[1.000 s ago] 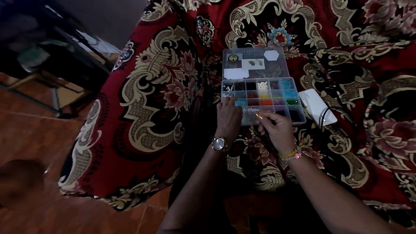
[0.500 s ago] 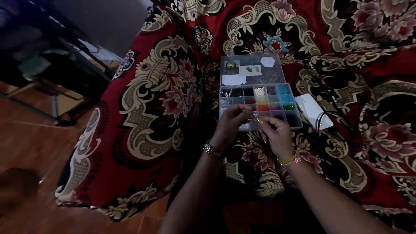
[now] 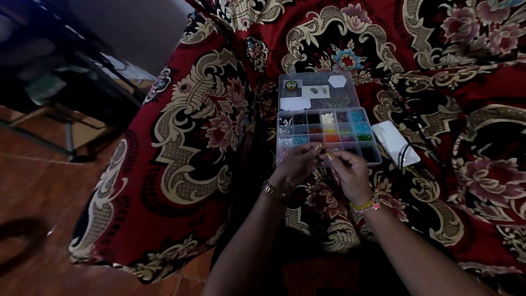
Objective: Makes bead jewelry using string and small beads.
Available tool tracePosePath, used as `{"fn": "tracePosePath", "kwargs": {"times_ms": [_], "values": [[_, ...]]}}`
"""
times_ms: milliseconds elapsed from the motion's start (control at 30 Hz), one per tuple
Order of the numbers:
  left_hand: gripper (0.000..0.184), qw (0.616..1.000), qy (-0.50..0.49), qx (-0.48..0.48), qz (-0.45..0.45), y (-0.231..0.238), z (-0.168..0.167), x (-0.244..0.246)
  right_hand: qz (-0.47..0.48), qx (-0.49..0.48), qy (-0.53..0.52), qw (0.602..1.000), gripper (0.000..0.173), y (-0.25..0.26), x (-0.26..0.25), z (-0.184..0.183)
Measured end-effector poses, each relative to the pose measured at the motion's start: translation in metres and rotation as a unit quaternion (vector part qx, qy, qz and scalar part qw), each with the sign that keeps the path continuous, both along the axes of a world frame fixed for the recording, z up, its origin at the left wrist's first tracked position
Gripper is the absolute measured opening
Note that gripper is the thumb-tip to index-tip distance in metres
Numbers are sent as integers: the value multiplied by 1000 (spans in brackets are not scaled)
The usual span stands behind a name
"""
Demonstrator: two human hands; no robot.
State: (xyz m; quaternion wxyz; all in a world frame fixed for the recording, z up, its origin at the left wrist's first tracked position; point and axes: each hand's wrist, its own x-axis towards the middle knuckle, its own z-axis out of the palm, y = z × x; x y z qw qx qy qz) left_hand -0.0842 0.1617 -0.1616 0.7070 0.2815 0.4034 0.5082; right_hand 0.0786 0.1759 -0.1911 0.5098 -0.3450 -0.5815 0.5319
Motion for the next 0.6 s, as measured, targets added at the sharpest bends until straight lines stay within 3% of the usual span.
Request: {"fn": "tracePosePath", "kwargs": {"times_ms": [600], "values": [[22, 1000, -10, -13, 3, -1, 0, 5, -37, 47, -37, 998, 15, 0, -1, -2]]}}
